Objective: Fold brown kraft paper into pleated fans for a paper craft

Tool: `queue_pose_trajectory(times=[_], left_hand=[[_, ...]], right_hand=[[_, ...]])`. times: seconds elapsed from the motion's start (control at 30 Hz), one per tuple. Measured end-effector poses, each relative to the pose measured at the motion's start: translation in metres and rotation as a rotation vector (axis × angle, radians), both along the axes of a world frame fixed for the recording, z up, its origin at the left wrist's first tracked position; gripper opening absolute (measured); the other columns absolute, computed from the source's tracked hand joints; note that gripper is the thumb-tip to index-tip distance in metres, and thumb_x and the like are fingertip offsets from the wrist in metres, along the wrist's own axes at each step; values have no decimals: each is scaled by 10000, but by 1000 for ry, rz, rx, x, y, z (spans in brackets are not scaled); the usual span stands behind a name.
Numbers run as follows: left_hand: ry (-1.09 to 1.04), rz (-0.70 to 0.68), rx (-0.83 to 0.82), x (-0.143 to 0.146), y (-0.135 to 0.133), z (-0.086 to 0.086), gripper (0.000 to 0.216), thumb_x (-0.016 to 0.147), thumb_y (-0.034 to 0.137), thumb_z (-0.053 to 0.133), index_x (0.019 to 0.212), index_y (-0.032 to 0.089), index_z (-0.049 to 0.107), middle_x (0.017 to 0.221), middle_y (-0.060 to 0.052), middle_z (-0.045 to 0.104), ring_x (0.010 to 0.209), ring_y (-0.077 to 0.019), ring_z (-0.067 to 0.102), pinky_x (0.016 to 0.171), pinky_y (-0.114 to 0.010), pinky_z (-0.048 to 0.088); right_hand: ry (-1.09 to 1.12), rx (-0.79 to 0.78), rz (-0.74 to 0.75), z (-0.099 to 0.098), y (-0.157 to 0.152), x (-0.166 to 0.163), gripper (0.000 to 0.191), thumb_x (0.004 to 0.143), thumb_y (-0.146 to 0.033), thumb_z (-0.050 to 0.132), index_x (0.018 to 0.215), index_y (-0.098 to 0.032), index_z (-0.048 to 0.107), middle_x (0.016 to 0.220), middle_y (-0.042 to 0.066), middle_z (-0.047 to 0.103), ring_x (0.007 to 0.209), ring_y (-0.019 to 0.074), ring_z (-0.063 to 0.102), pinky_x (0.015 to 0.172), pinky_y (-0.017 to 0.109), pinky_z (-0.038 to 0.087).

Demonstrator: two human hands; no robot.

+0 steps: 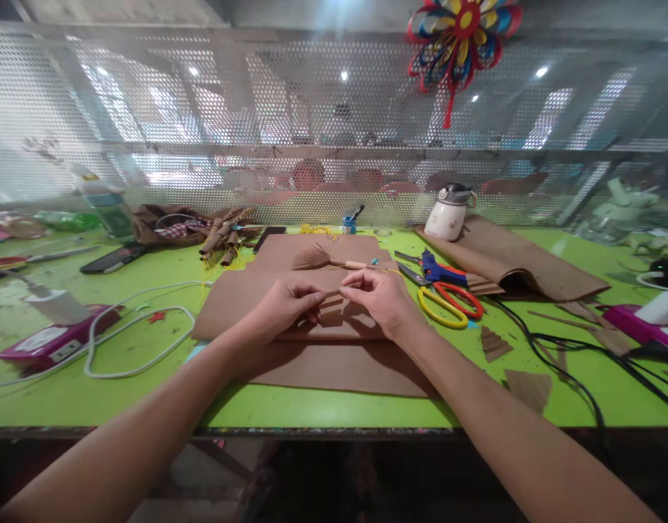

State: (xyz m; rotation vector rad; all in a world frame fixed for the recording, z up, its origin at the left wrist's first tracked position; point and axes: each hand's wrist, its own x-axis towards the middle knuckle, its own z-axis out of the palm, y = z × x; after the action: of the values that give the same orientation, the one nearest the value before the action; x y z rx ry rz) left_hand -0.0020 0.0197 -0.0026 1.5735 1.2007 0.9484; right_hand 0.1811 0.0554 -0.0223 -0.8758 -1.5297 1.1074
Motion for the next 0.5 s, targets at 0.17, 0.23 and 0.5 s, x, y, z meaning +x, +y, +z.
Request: queue_pose_trajectory(times=[0.17, 0.23, 0.5], left_hand=[[-102, 13, -62, -2, -2, 3, 175, 812, 222, 551, 685, 120, 618, 491, 1, 585, 433, -68, 513, 428, -157, 353], [-139, -18, -97, -4, -1, 2, 167, 802, 240, 567, 703, 119, 627, 506, -6, 595, 450, -76, 531, 432, -160, 364], [-264, -120, -248, -7, 0, 1, 87, 767, 189, 592, 755, 114, 634, 525, -23, 620, 478, -84, 567, 462, -166, 414]], right_hand=[[-130, 395, 21, 9, -3, 8, 359, 712, -143, 605, 1054, -249, 633, 1194, 60, 564, 1131, 223, 512, 935, 391, 428], [-312, 539, 49, 12, -6, 8, 342, 708, -124, 610, 1020, -256, 652, 1253, 55, 521, 1200, 236, 461, 1010, 415, 364], [-369, 644, 90, 10, -9, 3, 36, 784, -240, 639, 782, -219, 669, 932, 57, 650, 938, 209, 599, 873, 375, 449]])
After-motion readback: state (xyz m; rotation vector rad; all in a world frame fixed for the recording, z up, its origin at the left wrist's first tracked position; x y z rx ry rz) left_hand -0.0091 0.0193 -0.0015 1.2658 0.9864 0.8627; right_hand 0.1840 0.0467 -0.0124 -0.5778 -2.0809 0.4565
